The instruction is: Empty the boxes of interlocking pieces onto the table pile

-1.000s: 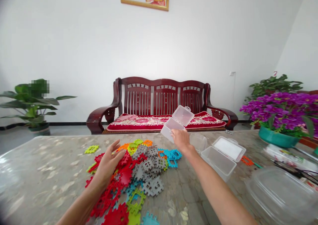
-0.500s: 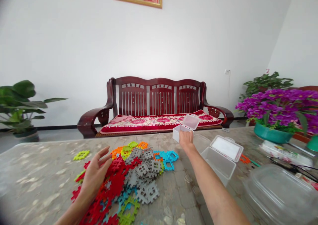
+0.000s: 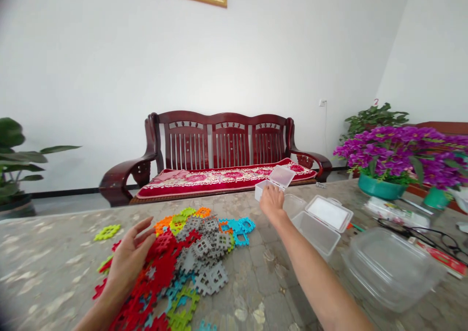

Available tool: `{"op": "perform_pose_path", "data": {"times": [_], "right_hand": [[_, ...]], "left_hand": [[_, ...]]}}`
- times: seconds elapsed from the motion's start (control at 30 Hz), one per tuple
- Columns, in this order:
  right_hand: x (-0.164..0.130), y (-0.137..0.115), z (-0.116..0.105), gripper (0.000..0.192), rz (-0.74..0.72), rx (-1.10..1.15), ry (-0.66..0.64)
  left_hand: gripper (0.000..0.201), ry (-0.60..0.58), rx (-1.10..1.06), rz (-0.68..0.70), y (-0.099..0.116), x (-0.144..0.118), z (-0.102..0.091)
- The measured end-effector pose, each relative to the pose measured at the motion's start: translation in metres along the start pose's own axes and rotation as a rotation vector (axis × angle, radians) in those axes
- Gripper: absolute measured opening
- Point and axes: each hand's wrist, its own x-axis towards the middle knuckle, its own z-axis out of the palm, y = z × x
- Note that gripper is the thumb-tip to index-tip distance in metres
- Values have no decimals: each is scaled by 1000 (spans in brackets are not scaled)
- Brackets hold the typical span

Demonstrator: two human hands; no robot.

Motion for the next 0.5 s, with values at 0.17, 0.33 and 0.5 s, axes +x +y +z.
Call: {"op": "perform_pose_path", "data": {"times": [0.17, 0.33, 0.5], "right_hand": [[-27, 17, -5, 40, 7, -75, -112], [-30, 27, 3, 36, 2, -116, -206], [-26, 28, -4, 34, -44, -135, -186]], "left_hand": [[68, 14, 0, -9, 3, -3, 1], [62, 2, 15, 27, -2, -3, 2], [53, 71, 167, 168, -9, 2, -6]]}}
